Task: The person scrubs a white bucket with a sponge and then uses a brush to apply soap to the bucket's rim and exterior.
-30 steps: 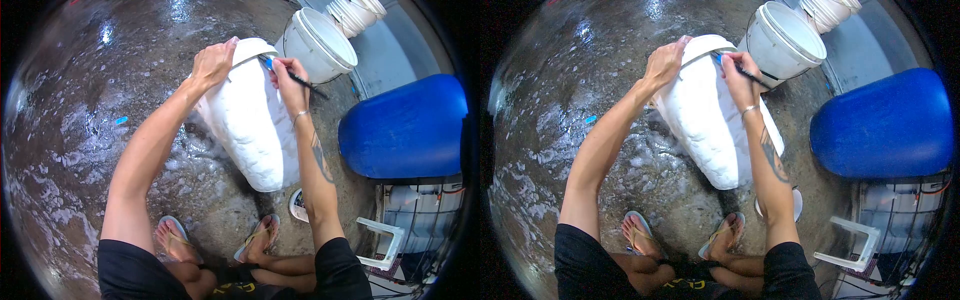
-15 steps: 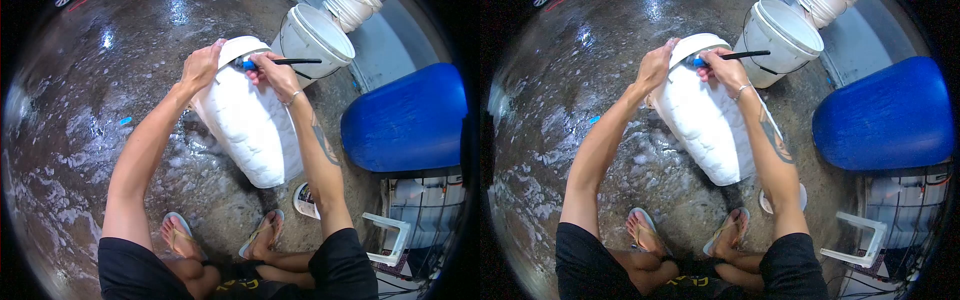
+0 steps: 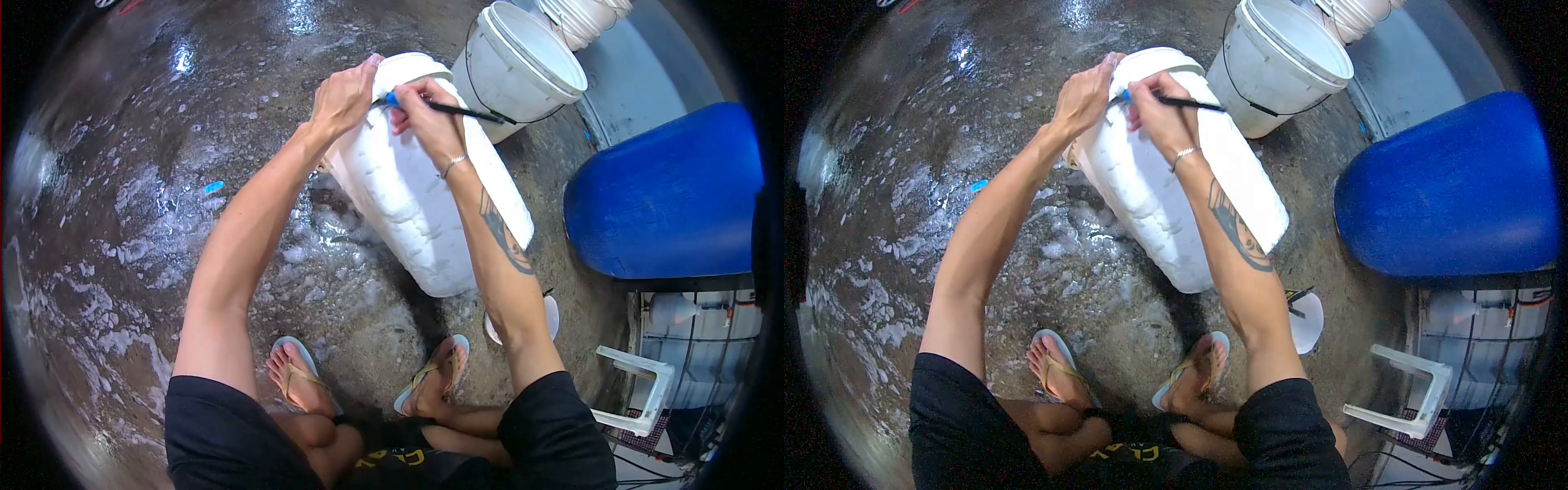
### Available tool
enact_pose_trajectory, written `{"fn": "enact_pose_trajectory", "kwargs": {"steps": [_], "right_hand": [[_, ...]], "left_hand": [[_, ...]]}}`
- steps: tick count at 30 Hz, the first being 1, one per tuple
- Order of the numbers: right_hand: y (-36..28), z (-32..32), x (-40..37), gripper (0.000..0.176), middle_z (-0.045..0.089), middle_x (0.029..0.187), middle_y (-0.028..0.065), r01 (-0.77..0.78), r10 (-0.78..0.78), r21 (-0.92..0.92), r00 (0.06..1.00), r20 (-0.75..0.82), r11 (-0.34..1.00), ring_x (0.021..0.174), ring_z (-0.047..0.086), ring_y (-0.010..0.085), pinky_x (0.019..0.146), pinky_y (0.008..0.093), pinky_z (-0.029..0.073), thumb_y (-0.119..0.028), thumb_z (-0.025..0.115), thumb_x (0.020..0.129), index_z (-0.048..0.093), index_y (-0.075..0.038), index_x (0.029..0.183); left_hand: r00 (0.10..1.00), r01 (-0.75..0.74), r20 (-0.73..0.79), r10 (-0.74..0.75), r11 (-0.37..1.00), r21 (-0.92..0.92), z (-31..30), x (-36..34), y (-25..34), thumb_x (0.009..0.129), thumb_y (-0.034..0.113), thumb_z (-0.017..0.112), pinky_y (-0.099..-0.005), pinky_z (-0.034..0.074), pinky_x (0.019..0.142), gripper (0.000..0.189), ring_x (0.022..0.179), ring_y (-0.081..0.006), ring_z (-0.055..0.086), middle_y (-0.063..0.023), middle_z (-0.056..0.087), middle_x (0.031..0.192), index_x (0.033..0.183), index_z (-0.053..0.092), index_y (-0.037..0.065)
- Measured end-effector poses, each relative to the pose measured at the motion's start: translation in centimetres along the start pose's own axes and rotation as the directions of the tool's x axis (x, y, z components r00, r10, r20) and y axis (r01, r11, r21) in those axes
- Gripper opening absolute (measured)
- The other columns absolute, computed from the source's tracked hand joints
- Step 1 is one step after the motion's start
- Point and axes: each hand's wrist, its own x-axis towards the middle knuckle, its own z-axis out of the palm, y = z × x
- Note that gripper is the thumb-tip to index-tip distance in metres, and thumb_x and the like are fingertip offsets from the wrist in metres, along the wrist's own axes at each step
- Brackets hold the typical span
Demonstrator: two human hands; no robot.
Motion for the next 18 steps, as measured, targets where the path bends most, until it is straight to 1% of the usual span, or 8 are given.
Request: {"fn": "enact_pose_trajectory", "kwargs": {"steps": [2,6,8,10,13,14,16,18], "right_hand": [[-0.5,-0.6,-1.0,0.02,0.066,0.075,0.0091,0.064,-0.057,-0.152,0.997,0.05,0.986,0.06,0.064,0.0129,0.055,0.0267,0.055,-0.017,0.063,0.097,0.063,0.003,0.096],[0.0,-0.4,-0.2,0.02,0.066,0.073,0.008,0.097,-0.096,-0.004,0.986,-0.133,0.995,0.06,0.063,0.0123,0.055,0.026,0.054,-0.017,0.063,0.097,0.064,0.002,0.093],[-0.1,0.4,-0.9,0.019,0.066,0.074,0.0075,-0.018,0.016,-0.094,1.0,-0.02,0.995,0.062,0.063,0.0117,0.056,0.0261,0.055,-0.017,0.064,0.097,0.065,0.002,0.093],[-0.2,0.0,-1.1,0.019,0.066,0.074,0.0077,0.059,-0.053,-0.181,0.998,0.04,0.982,0.062,0.063,0.0114,0.056,0.0263,0.055,-0.017,0.064,0.096,0.064,0.002,0.092],[0.1,0.0,0.1,0.02,0.065,0.072,0.0064,0.074,-0.079,-0.037,0.986,-0.148,0.997,0.06,0.063,0.0113,0.055,0.026,0.054,-0.017,0.062,0.097,0.064,0.002,0.091],[0.0,0.8,-0.5,0.02,0.065,0.072,0.0056,0.063,-0.079,-0.112,0.987,-0.14,0.992,0.06,0.063,0.0107,0.055,0.026,0.053,-0.018,0.062,0.096,0.065,0.002,0.091],[-0.9,0.9,-2.4,0.021,0.066,0.071,0.0054,0.022,-0.002,-0.298,0.998,0.066,0.954,0.059,0.062,0.0098,0.054,0.0257,0.053,-0.018,0.064,0.095,0.065,0.002,0.089],[-1.0,0.7,-3.8,0.02,0.067,0.069,0.0057,0.047,-0.041,-0.33,0.999,0.024,0.943,0.056,0.062,0.0081,0.052,0.0259,0.053,-0.018,0.067,0.093,0.067,0.001,0.088]], "left_hand": [[0.999,-0.038,-0.001,0.038,0.998,-0.041,0.0,-0.1,-0.5,0.105,0.048,0.016,-0.0504,0.047,0.093,0.062,0.104,-0.0451,0.063,-0.0248,0.067,0.115,0.133,0.058,0.011],[0.998,-0.061,-0.02,0.061,0.998,-0.012,0.5,0.1,-1.0,0.106,0.047,0.017,-0.0512,0.048,0.092,0.06,0.102,-0.0458,0.064,-0.0255,0.067,0.113,0.132,0.058,0.011],[0.998,-0.065,0.007,0.065,0.998,0.003,0.3,0.3,-0.9,0.106,0.045,0.017,-0.0509,0.048,0.092,0.059,0.102,-0.0458,0.064,-0.026,0.067,0.111,0.132,0.058,0.01],[0.999,-0.045,0.013,0.045,0.999,-0.007,-0.1,0.1,-0.6,0.106,0.046,0.017,-0.0509,0.048,0.093,0.059,0.103,-0.0457,0.064,-0.026,0.067,0.112,0.132,0.058,0.011],[1.0,-0.023,-0.002,0.023,1.0,-0.016,0.2,0.1,-0.8,0.105,0.048,0.019,-0.0526,0.048,0.093,0.059,0.104,-0.0467,0.063,-0.0261,0.067,0.111,0.131,0.059,0.014],[0.999,-0.028,-0.026,0.028,1.0,-0.012,0.4,0.3,-1.0,0.104,0.051,0.02,-0.0543,0.048,0.092,0.059,0.103,-0.0477,0.062,-0.0262,0.067,0.109,0.13,0.061,0.017],[0.999,-0.038,-0.014,0.037,0.999,-0.04,0.5,0.5,-1.4,0.104,0.051,0.021,-0.054,0.048,0.093,0.059,0.105,-0.0477,0.061,-0.0258,0.067,0.111,0.131,0.06,0.017],[0.999,-0.047,-0.006,0.047,0.997,-0.062,0.1,0.5,-1.2,0.104,0.052,0.023,-0.0538,0.048,0.094,0.058,0.106,-0.0477,0.061,-0.0255,0.066,0.113,0.131,0.06,0.017]]}}
